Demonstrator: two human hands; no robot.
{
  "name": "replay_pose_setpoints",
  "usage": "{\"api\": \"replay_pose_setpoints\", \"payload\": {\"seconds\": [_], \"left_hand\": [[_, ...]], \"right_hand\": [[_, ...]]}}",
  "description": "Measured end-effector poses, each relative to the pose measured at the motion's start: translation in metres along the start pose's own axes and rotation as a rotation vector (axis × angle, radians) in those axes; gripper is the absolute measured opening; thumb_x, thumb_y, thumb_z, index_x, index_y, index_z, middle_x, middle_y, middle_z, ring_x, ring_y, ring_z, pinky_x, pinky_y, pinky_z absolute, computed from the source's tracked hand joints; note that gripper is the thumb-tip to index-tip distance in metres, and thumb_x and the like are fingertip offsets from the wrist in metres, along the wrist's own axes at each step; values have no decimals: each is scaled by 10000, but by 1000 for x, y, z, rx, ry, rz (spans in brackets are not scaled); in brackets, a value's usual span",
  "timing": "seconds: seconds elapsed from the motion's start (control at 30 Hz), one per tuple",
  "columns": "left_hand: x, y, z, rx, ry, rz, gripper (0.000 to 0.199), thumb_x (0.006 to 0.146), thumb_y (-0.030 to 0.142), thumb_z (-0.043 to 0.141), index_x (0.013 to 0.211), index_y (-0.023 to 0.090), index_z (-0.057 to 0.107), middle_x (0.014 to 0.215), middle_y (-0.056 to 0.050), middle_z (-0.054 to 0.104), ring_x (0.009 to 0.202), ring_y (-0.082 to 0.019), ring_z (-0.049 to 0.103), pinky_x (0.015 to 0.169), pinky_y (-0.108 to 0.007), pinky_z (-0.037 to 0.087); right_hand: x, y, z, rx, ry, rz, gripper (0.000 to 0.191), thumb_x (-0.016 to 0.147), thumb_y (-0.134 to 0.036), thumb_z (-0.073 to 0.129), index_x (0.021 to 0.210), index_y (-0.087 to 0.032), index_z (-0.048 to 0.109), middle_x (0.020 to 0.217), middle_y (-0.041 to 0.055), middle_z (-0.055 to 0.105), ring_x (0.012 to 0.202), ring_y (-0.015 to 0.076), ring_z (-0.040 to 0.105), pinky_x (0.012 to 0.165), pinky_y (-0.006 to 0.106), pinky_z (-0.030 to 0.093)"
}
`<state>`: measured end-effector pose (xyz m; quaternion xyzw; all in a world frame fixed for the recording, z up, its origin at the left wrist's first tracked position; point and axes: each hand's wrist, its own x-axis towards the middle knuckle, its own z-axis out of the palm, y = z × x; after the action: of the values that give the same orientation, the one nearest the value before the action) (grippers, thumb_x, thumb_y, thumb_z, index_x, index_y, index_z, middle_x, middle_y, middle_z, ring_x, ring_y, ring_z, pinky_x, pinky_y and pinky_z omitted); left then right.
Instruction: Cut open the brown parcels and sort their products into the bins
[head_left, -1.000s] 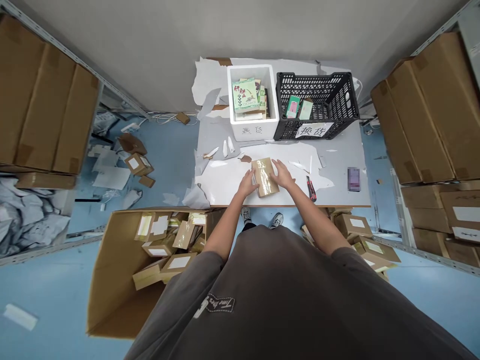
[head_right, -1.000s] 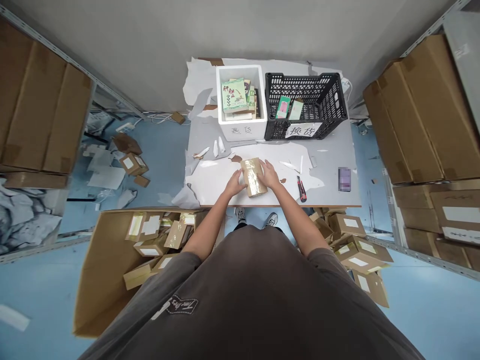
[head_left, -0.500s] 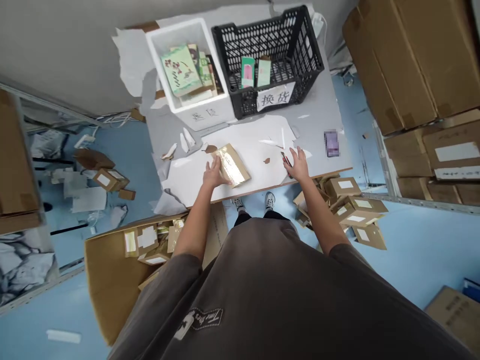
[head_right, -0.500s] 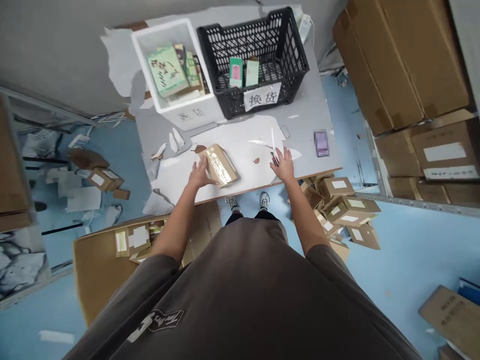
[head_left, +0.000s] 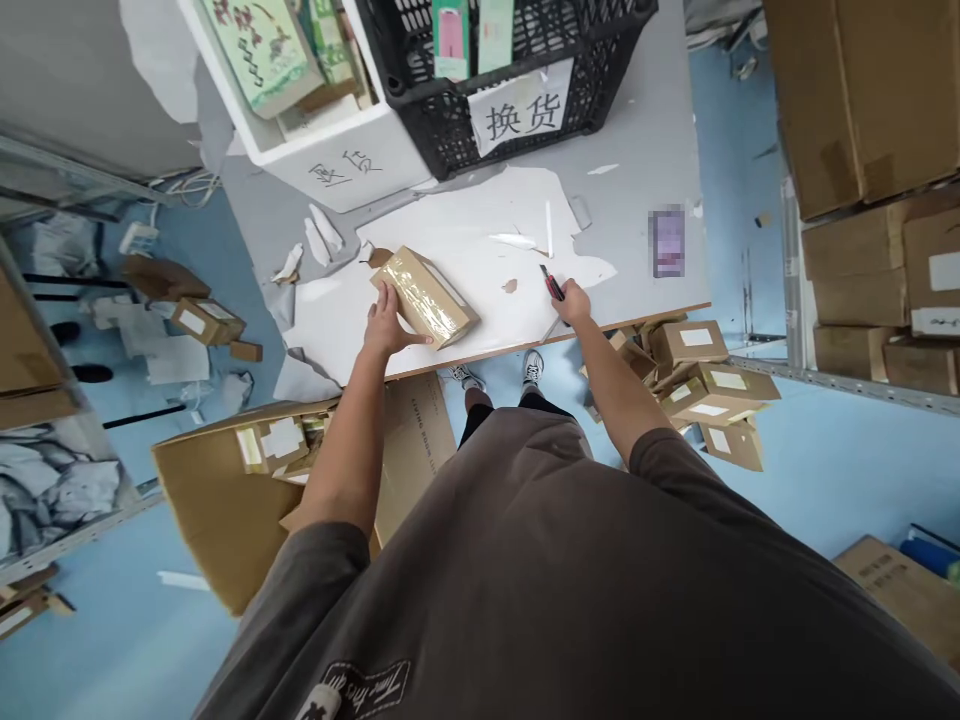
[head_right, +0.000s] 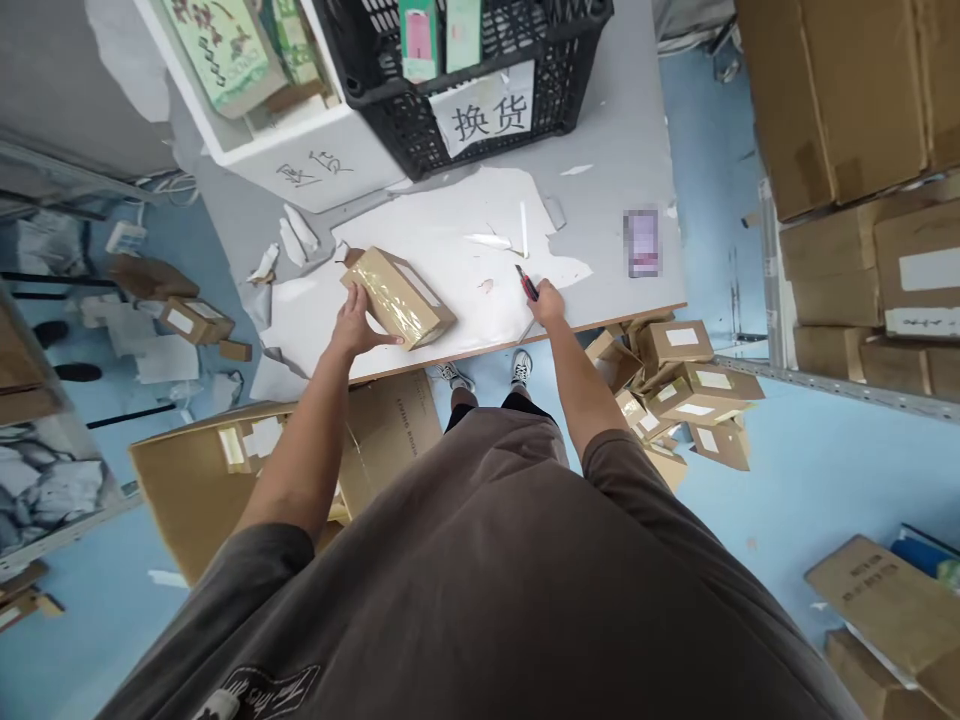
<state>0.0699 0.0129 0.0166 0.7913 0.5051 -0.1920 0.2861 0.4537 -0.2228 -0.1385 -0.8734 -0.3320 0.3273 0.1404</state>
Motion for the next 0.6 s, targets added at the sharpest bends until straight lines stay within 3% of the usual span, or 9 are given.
{"api": "replay_pose_setpoints", "payload": {"seconds": [0.07,0.13,0.23,0.37,0.43,0.5,0.6], "left_hand": [[-4,7,1,-19,2,-22,1718,575,688,1060,1791,3,59,1885,-252,3,1751,-441,104,1441,-551,113],[-8,14,6,-22,-11,-71,1734,544,748,1043,1820,101,63,1895,-216,77,1742,-498,50,1412,-635,195],[-12,24,15,2,7,-105,1690,577,786,1010,1838,208,45,1906,-168,57,1735,-517,-65,1377,-627,291],[-16,33,26,0,50,-98,1597,692,767,952,1836,190,-2,1911,-148,4,1748,-472,-75,1397,-573,254],[-18,34,29,-16,79,-60,1520,751,749,917,1835,157,31,1909,-164,15,1757,-444,-53,1405,-542,232],[-20,32,32,-38,102,-15,1451,787,732,892,1831,136,80,1905,-185,40,1761,-430,-30,1406,-528,218],[-19,30,34,-67,132,51,1372,814,713,868,1822,112,156,1894,-215,96,1761,-435,-4,1402,-534,207]], "right_hand": [[-4,-15,-14,53,1,-24,500,969,-443,641,1381,-167,576,1139,184,775,1054,393,730,1021,570,599],[-9,-41,-28,160,-6,-113,546,994,-491,576,1446,-191,510,1056,124,786,888,342,751,919,530,633],[-17,-110,-35,289,-81,-319,629,1030,-525,507,1573,-227,394,1006,53,786,743,267,739,850,460,647],[-36,-231,-11,118,-188,-541,599,1098,-474,451,1639,-220,400,1141,115,806,952,319,775,954,474,618],[-46,-280,7,-48,-229,-563,543,1130,-457,423,1619,-221,456,1233,146,800,1083,355,764,1005,481,591],[-55,-312,22,-209,-254,-526,495,1154,-442,402,1586,-222,506,1313,162,784,1156,368,746,1036,478,566],[-67,-332,34,-376,-244,-443,480,1183,-439,354,1572,-215,525,1365,173,766,1206,359,729,1075,473,532]]}}
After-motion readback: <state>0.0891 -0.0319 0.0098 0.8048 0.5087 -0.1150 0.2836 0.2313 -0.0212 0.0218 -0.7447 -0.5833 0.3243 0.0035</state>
